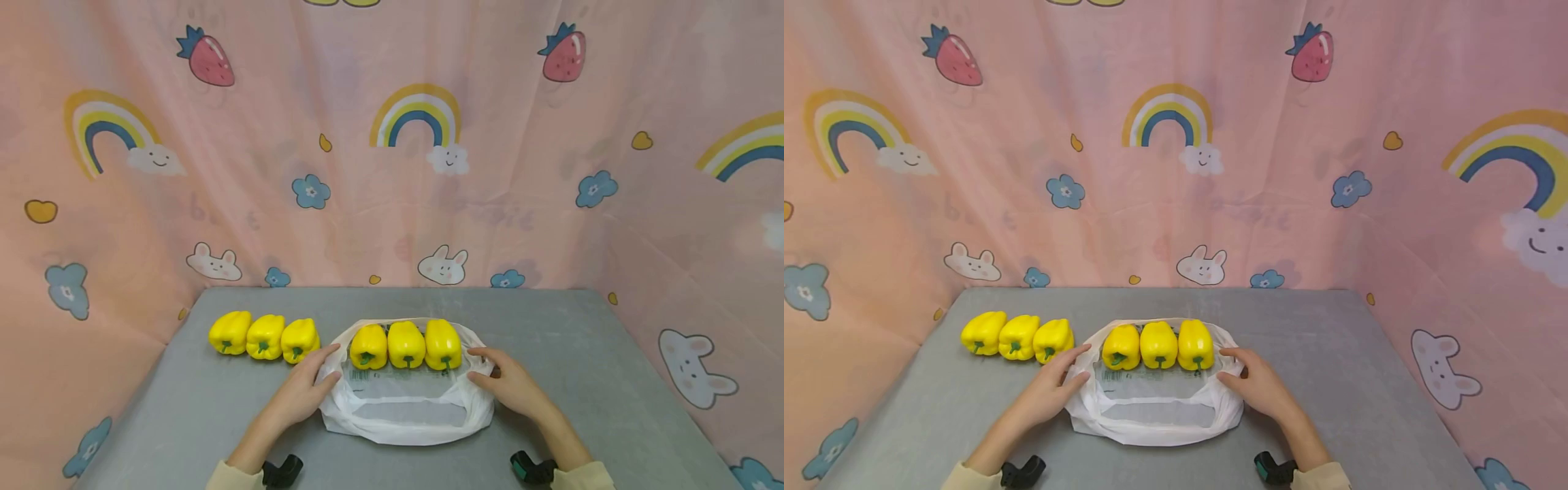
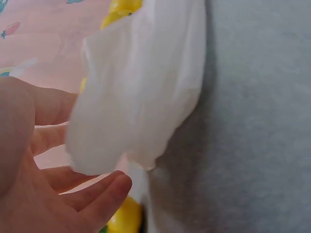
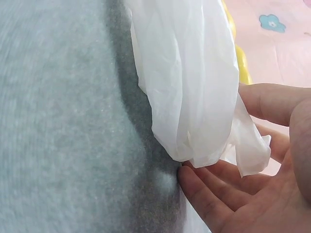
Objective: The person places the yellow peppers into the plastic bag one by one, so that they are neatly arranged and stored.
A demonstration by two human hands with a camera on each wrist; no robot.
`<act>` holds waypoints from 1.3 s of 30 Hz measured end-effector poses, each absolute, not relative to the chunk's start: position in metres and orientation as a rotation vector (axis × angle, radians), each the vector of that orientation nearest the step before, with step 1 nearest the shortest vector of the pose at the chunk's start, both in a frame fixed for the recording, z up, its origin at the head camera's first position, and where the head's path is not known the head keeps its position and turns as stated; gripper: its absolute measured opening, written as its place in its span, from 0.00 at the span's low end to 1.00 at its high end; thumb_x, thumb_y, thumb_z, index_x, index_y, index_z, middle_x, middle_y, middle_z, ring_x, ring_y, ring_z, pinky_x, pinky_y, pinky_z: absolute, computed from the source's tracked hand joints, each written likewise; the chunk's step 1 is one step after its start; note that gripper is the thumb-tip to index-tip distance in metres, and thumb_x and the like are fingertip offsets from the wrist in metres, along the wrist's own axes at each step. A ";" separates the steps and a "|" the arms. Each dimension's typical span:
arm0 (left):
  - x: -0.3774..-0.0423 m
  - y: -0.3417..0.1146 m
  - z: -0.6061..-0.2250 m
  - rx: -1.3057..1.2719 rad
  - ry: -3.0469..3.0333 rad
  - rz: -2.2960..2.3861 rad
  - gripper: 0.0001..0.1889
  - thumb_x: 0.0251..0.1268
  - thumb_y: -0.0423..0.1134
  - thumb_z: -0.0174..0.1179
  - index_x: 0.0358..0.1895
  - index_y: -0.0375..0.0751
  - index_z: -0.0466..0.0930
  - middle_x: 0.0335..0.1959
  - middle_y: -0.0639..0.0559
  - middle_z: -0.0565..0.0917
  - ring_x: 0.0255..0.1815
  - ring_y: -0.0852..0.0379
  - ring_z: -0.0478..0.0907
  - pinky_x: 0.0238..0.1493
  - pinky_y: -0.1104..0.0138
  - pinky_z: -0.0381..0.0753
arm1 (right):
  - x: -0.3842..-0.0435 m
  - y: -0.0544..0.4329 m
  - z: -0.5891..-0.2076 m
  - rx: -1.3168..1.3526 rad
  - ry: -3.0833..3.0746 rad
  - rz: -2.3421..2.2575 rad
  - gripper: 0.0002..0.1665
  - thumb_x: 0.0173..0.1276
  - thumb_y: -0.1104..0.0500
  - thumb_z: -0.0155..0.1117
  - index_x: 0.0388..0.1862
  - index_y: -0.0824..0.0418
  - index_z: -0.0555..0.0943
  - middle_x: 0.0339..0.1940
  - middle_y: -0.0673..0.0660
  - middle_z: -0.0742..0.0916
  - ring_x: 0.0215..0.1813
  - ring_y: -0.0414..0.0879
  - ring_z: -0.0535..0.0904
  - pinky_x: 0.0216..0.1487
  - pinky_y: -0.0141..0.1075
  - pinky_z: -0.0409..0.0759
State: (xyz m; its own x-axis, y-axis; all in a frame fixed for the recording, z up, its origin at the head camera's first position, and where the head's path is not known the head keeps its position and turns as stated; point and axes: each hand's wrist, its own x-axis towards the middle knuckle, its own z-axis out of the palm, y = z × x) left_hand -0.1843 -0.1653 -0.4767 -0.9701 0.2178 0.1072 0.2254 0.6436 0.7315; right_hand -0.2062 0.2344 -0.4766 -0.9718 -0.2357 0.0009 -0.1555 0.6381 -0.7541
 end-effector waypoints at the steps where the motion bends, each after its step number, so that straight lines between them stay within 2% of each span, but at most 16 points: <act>1: -0.183 -0.165 -0.475 -0.385 -2.839 -1.249 0.27 0.75 0.41 0.60 0.74 0.46 0.69 0.72 0.41 0.72 0.72 0.39 0.68 0.69 0.40 0.67 | -0.206 0.234 -0.477 -0.332 2.753 -1.256 0.30 0.71 0.51 0.69 0.68 0.62 0.77 0.66 0.66 0.79 0.47 0.49 0.77 0.45 0.41 0.78; 5: -0.181 -0.166 -0.468 -0.363 -2.831 -1.200 0.27 0.75 0.41 0.60 0.74 0.45 0.69 0.70 0.42 0.74 0.66 0.42 0.74 0.65 0.44 0.73 | -0.206 0.234 -0.477 -0.312 2.761 -1.243 0.30 0.72 0.51 0.68 0.68 0.62 0.77 0.66 0.68 0.78 0.49 0.50 0.77 0.47 0.42 0.78; 9: -0.181 -0.167 -0.460 -0.347 -2.792 -1.175 0.26 0.75 0.39 0.60 0.72 0.42 0.71 0.68 0.42 0.76 0.64 0.43 0.76 0.63 0.46 0.77 | -0.206 0.233 -0.475 -0.296 2.761 -1.235 0.30 0.72 0.51 0.68 0.68 0.62 0.77 0.65 0.66 0.79 0.44 0.49 0.75 0.43 0.41 0.76; 13: -0.181 -0.169 -0.453 -0.333 -2.743 -1.159 0.23 0.75 0.39 0.60 0.69 0.39 0.74 0.65 0.42 0.78 0.63 0.42 0.77 0.62 0.46 0.77 | -0.206 0.232 -0.474 -0.298 2.764 -1.241 0.30 0.72 0.52 0.68 0.68 0.62 0.77 0.63 0.64 0.81 0.41 0.48 0.74 0.40 0.40 0.74; 26: -0.204 -0.184 -0.444 -0.410 -2.423 -1.015 0.15 0.69 0.31 0.65 0.56 0.29 0.82 0.53 0.37 0.85 0.52 0.39 0.82 0.54 0.46 0.82 | -0.207 0.236 -0.475 -0.301 2.772 -1.255 0.30 0.72 0.52 0.67 0.68 0.64 0.76 0.64 0.66 0.80 0.41 0.48 0.74 0.41 0.39 0.75; 31: -0.213 -0.193 -0.445 -0.367 -2.394 -0.993 0.13 0.70 0.31 0.64 0.54 0.29 0.83 0.50 0.37 0.85 0.53 0.38 0.80 0.57 0.43 0.79 | -0.205 0.235 -0.474 -0.304 2.774 -1.238 0.30 0.73 0.52 0.67 0.69 0.63 0.76 0.65 0.66 0.79 0.44 0.49 0.75 0.43 0.41 0.76; 39: -0.225 -0.202 -0.453 -0.324 -2.462 -0.947 0.14 0.71 0.34 0.63 0.56 0.32 0.82 0.53 0.37 0.83 0.58 0.37 0.78 0.62 0.42 0.74 | -0.203 0.232 -0.474 -0.310 2.759 -1.274 0.28 0.73 0.55 0.66 0.68 0.64 0.76 0.63 0.64 0.80 0.37 0.47 0.73 0.37 0.39 0.74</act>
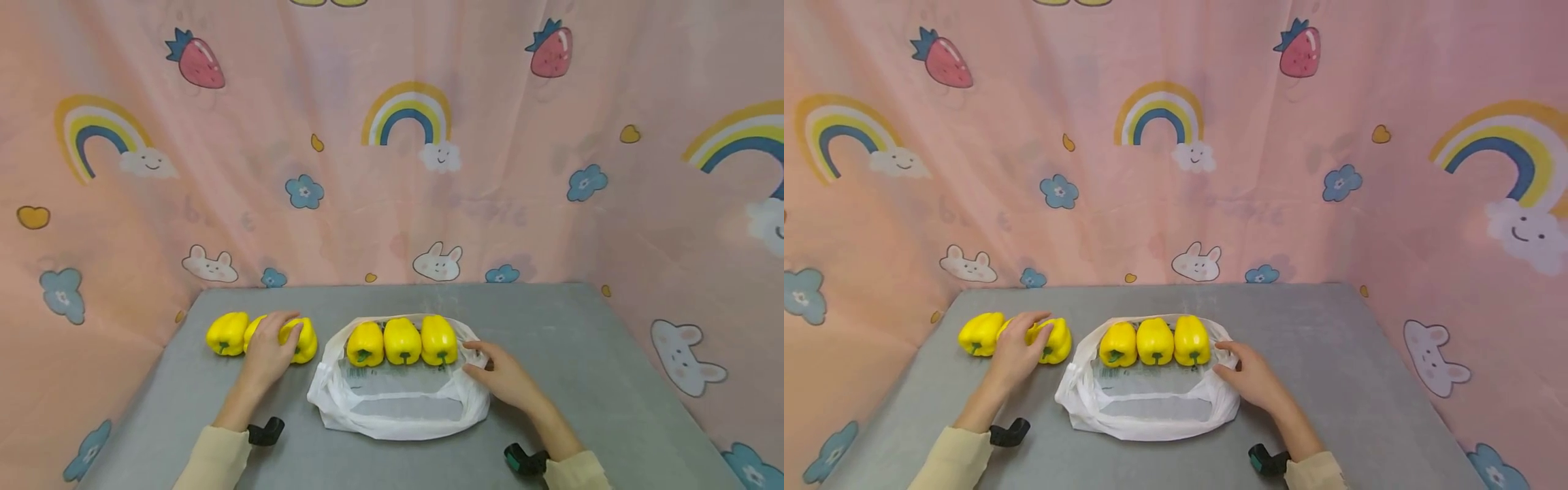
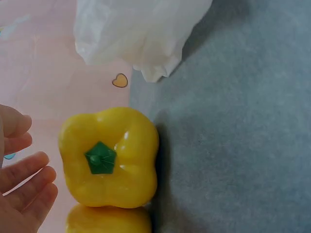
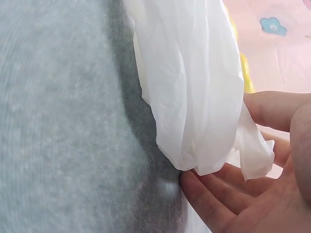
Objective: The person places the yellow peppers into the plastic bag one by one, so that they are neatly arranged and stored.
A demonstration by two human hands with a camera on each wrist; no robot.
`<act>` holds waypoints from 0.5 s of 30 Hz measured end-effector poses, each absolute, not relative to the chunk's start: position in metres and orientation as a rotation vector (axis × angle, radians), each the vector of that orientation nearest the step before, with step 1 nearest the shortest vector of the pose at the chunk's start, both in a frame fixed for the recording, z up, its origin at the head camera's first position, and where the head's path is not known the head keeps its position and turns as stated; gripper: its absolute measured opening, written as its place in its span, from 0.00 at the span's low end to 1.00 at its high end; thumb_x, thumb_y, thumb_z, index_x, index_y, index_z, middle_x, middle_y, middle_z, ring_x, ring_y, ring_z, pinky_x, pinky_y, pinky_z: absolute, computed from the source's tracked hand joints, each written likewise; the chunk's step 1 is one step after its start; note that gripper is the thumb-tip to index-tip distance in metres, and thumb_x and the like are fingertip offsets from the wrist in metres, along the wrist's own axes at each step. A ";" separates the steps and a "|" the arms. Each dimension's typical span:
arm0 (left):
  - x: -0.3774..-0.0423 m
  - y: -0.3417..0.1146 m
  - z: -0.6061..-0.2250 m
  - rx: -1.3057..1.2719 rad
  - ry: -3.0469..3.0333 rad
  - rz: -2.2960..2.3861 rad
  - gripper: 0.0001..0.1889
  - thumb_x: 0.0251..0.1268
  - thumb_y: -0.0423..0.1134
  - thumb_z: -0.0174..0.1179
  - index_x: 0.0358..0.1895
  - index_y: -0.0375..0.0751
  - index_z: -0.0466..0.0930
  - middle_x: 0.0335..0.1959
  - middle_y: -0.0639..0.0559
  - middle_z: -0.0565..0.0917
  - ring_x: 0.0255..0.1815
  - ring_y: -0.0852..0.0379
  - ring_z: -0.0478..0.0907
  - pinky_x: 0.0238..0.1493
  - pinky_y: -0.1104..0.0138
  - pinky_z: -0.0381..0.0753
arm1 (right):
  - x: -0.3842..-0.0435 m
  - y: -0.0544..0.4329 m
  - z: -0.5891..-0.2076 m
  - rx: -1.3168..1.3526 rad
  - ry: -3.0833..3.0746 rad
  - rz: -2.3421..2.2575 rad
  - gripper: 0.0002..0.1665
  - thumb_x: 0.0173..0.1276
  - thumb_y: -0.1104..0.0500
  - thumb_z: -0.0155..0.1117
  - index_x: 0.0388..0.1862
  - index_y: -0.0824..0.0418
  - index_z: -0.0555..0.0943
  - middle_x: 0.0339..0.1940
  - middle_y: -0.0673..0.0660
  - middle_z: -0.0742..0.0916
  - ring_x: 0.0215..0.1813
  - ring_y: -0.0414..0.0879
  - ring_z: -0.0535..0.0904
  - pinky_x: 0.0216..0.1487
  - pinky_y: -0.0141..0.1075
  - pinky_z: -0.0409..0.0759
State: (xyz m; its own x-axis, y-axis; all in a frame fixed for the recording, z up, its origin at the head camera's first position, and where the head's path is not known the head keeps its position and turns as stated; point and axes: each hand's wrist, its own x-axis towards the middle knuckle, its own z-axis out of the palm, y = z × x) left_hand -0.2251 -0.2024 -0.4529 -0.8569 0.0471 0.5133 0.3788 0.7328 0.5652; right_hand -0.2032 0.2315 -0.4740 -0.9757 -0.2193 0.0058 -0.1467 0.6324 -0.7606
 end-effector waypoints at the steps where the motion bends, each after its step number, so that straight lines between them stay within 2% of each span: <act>1: -0.226 -0.203 -0.454 -0.316 -2.480 -0.937 0.15 0.71 0.34 0.63 0.56 0.32 0.82 0.54 0.37 0.83 0.58 0.37 0.78 0.62 0.42 0.74 | -0.203 0.231 -0.475 -0.314 2.757 -1.273 0.28 0.73 0.55 0.66 0.68 0.64 0.76 0.63 0.64 0.81 0.37 0.47 0.73 0.36 0.39 0.74; 15: -0.233 -0.200 -0.465 -0.249 -2.680 -0.879 0.24 0.69 0.41 0.67 0.63 0.34 0.78 0.61 0.35 0.77 0.64 0.34 0.70 0.65 0.40 0.70 | -0.204 0.231 -0.478 -0.305 2.765 -1.273 0.28 0.73 0.54 0.66 0.69 0.63 0.76 0.62 0.62 0.82 0.35 0.46 0.72 0.34 0.38 0.74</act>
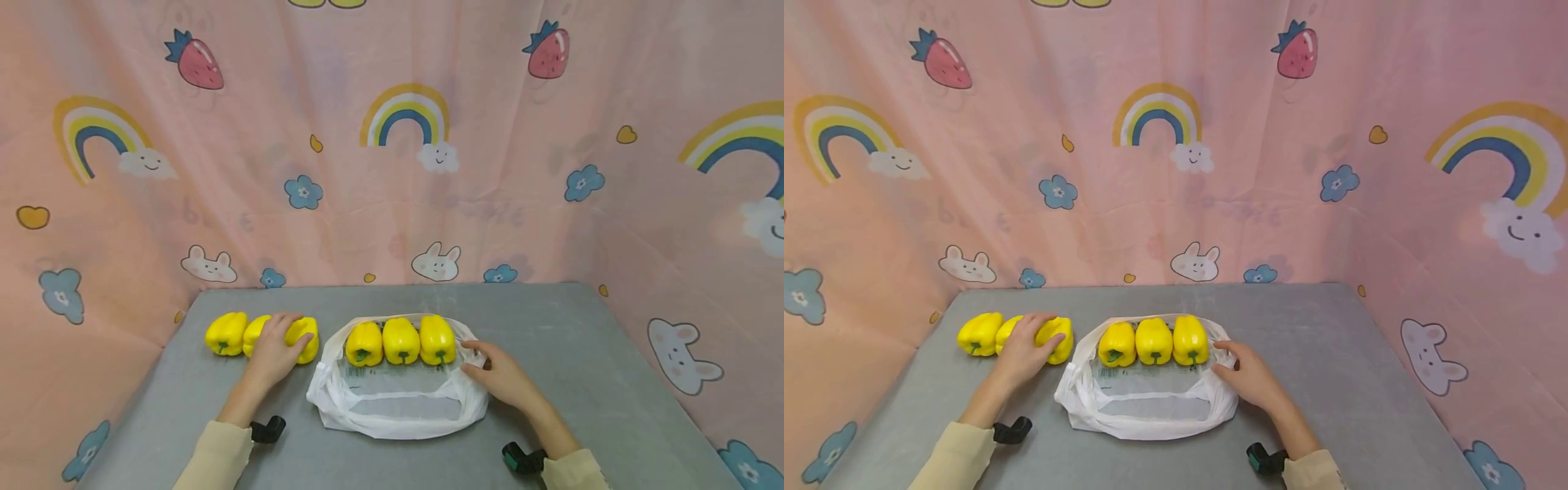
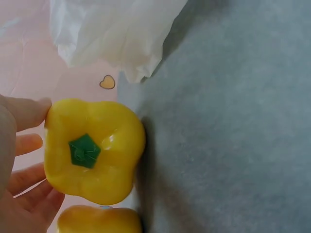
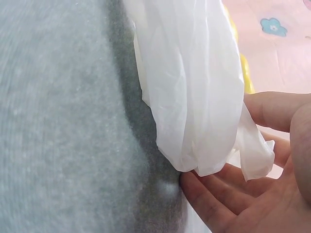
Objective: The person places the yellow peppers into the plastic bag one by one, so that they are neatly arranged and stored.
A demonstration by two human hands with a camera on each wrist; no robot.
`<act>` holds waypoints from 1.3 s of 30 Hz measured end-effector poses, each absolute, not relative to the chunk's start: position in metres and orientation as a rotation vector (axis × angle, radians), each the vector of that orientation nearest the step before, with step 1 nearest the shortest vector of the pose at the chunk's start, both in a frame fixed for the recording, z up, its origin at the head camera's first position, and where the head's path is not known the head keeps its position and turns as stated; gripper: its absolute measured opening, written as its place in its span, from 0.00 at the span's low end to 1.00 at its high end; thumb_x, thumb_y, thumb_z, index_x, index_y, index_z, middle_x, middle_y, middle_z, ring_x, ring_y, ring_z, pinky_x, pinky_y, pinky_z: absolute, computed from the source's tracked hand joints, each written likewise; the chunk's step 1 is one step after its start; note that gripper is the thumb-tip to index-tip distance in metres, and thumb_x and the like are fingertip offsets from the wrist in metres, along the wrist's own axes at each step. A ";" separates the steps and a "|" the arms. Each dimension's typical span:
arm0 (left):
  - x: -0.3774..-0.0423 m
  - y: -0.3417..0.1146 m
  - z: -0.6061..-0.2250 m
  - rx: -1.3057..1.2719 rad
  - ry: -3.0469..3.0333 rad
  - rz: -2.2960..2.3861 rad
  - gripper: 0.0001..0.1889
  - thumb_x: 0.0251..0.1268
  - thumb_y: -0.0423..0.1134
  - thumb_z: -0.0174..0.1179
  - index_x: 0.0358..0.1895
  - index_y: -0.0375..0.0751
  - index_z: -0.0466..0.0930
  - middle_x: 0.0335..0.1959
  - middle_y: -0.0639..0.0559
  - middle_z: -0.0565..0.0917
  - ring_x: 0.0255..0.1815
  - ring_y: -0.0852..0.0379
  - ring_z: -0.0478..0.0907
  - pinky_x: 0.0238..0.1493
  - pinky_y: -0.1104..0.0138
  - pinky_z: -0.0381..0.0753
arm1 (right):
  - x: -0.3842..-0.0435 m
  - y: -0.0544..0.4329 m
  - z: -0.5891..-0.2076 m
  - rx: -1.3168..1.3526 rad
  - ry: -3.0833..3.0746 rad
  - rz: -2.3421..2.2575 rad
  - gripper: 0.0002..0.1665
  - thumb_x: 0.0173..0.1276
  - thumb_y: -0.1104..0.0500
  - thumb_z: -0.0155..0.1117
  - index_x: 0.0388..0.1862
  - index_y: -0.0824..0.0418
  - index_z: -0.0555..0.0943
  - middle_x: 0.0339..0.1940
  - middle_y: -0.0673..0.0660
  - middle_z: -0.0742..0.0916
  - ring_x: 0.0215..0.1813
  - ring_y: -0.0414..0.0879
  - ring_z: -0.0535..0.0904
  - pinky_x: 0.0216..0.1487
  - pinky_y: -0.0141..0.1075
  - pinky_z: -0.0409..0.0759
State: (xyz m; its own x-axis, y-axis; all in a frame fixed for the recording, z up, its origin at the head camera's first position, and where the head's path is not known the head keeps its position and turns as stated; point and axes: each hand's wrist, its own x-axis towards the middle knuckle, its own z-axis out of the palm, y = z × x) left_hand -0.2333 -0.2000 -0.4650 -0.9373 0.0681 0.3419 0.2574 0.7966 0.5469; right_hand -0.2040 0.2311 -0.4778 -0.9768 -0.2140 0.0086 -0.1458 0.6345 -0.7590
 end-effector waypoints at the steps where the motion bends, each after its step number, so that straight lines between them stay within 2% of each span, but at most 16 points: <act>1: -0.233 -0.199 -0.465 -0.258 -2.685 -0.886 0.25 0.68 0.42 0.67 0.63 0.34 0.78 0.62 0.34 0.76 0.65 0.34 0.70 0.66 0.40 0.69 | -0.204 0.231 -0.478 -0.304 2.765 -1.274 0.28 0.73 0.54 0.66 0.68 0.63 0.76 0.61 0.62 0.82 0.34 0.46 0.72 0.33 0.38 0.74; 9: -0.230 -0.195 -0.468 -0.319 -2.745 -0.903 0.30 0.67 0.46 0.68 0.69 0.36 0.74 0.65 0.33 0.73 0.66 0.32 0.68 0.66 0.38 0.68 | -0.205 0.231 -0.478 -0.311 2.763 -1.275 0.28 0.73 0.54 0.66 0.68 0.63 0.76 0.62 0.63 0.81 0.36 0.47 0.73 0.35 0.39 0.74; 15: -0.228 -0.195 -0.468 -0.292 -2.863 -0.858 0.34 0.70 0.53 0.63 0.74 0.42 0.69 0.70 0.34 0.69 0.71 0.31 0.64 0.67 0.35 0.66 | -0.205 0.230 -0.479 -0.315 2.770 -1.269 0.28 0.73 0.54 0.66 0.68 0.63 0.76 0.63 0.64 0.81 0.37 0.47 0.73 0.38 0.39 0.74; 26: -0.228 -0.190 -0.460 -0.289 -2.918 -0.787 0.34 0.70 0.55 0.63 0.74 0.43 0.70 0.67 0.35 0.73 0.69 0.33 0.66 0.67 0.37 0.67 | -0.205 0.230 -0.480 -0.274 2.764 -1.275 0.28 0.73 0.54 0.66 0.68 0.62 0.76 0.62 0.64 0.81 0.37 0.47 0.73 0.37 0.40 0.74; 39: -0.227 -0.190 -0.445 -0.341 -2.749 -0.829 0.33 0.67 0.51 0.67 0.71 0.42 0.73 0.63 0.37 0.77 0.63 0.36 0.71 0.61 0.41 0.73 | -0.206 0.231 -0.480 -0.277 2.760 -1.278 0.27 0.74 0.54 0.65 0.68 0.63 0.76 0.64 0.66 0.80 0.38 0.48 0.73 0.38 0.40 0.75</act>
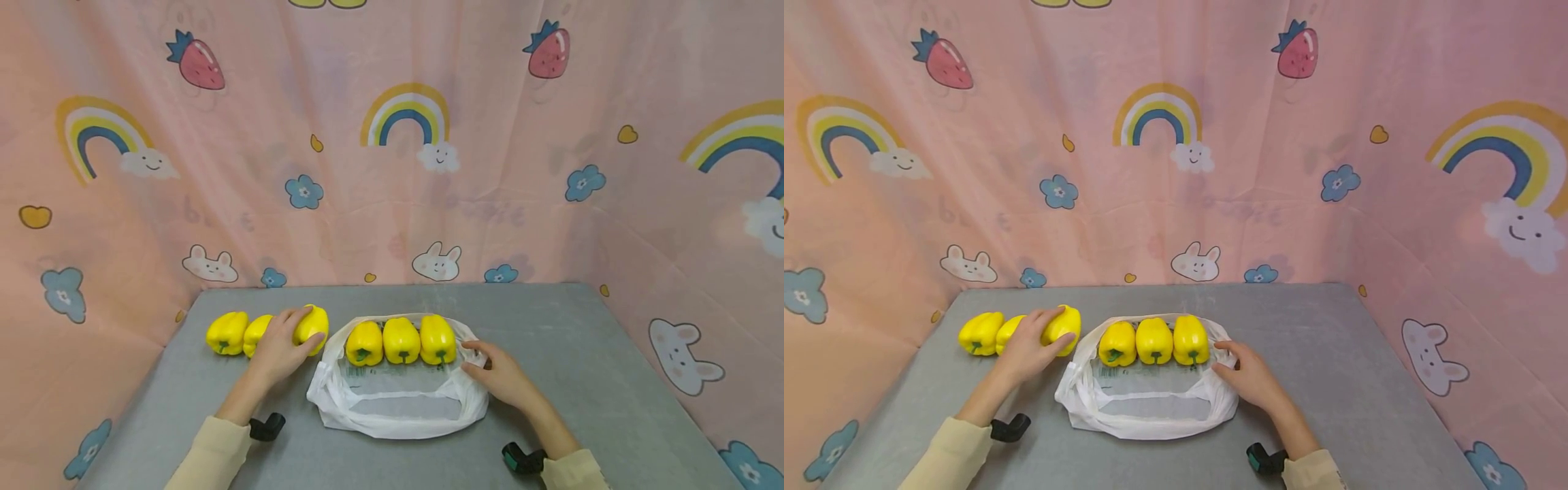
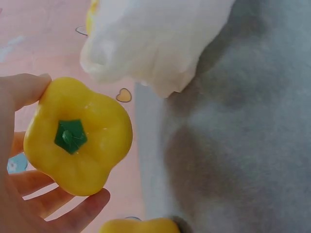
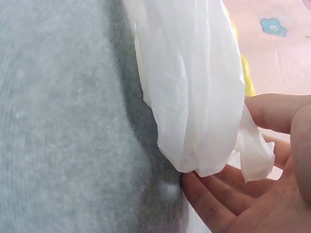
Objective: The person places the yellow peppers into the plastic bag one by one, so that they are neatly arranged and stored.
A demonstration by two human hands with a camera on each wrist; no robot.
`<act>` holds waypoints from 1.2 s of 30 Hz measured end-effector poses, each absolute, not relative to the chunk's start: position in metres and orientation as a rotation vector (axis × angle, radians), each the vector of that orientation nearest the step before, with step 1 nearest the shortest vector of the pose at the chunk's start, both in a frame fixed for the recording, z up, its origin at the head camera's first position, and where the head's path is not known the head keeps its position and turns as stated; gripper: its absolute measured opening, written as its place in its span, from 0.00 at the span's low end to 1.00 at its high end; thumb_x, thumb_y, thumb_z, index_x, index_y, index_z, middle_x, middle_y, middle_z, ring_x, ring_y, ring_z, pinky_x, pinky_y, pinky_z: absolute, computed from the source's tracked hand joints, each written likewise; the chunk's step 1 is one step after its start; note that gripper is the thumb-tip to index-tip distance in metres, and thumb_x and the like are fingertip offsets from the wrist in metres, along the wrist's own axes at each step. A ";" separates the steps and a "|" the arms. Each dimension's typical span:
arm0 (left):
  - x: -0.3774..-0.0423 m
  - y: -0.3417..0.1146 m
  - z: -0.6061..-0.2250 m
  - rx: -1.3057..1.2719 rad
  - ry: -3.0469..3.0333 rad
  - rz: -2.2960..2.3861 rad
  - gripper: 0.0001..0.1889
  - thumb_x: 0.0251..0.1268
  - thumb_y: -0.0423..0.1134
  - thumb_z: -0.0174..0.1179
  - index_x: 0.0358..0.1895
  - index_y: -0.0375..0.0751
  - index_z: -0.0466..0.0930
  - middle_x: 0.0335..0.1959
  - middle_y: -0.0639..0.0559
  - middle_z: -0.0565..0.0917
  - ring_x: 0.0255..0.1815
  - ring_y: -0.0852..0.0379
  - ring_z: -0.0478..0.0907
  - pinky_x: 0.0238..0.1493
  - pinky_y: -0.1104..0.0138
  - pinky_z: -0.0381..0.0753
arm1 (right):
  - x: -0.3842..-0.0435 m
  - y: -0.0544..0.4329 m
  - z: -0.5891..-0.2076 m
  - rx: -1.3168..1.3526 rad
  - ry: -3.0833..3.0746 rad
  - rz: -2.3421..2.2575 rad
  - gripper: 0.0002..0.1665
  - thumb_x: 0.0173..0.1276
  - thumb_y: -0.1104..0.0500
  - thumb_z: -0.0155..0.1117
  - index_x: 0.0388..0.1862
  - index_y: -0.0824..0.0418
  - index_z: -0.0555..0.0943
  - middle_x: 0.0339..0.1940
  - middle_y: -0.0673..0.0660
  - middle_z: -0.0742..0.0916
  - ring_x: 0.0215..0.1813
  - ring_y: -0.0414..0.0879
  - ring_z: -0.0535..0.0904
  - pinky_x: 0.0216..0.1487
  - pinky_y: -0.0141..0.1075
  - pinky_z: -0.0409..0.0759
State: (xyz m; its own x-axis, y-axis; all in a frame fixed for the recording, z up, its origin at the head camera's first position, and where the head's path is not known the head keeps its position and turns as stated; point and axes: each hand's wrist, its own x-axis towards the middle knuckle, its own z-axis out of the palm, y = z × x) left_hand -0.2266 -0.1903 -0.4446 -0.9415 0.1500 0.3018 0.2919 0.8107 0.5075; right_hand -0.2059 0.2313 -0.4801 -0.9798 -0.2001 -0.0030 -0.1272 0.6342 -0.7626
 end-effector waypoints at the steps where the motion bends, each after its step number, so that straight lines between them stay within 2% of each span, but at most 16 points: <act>1: -0.226 -0.190 -0.444 -0.342 -2.740 -0.836 0.32 0.67 0.52 0.67 0.71 0.42 0.74 0.63 0.38 0.77 0.63 0.36 0.71 0.61 0.41 0.74 | -0.206 0.231 -0.480 -0.280 2.758 -1.279 0.27 0.74 0.54 0.65 0.68 0.63 0.76 0.64 0.66 0.80 0.37 0.48 0.73 0.38 0.40 0.75; 10: -0.220 -0.182 -0.431 -0.372 -2.666 -0.852 0.32 0.65 0.52 0.69 0.69 0.44 0.75 0.63 0.40 0.76 0.62 0.39 0.72 0.57 0.45 0.78 | -0.206 0.232 -0.479 -0.301 2.756 -1.282 0.28 0.74 0.54 0.65 0.68 0.63 0.76 0.64 0.65 0.80 0.37 0.47 0.73 0.37 0.40 0.75; 26: -0.206 -0.148 -0.411 -0.587 -2.509 -0.890 0.29 0.61 0.51 0.72 0.64 0.45 0.79 0.58 0.46 0.80 0.57 0.44 0.77 0.48 0.52 0.84 | -0.206 0.231 -0.478 -0.295 2.764 -1.264 0.27 0.74 0.54 0.65 0.68 0.63 0.76 0.63 0.64 0.81 0.36 0.47 0.73 0.36 0.39 0.74; 36: -0.197 -0.123 -0.416 -0.723 -2.539 -0.912 0.30 0.63 0.53 0.71 0.66 0.45 0.78 0.59 0.48 0.79 0.59 0.47 0.76 0.55 0.53 0.82 | -0.206 0.232 -0.479 -0.312 2.769 -1.259 0.27 0.74 0.54 0.65 0.68 0.64 0.76 0.64 0.66 0.80 0.37 0.47 0.74 0.37 0.39 0.75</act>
State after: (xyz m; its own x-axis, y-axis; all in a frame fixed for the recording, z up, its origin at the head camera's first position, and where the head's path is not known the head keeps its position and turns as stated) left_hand -0.1966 -0.1234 -0.4156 -0.8098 0.3453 0.4742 0.5681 0.6633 0.4872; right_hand -0.2056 0.2317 -0.4789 -0.9758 -0.2187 0.0085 -0.1501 0.6407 -0.7530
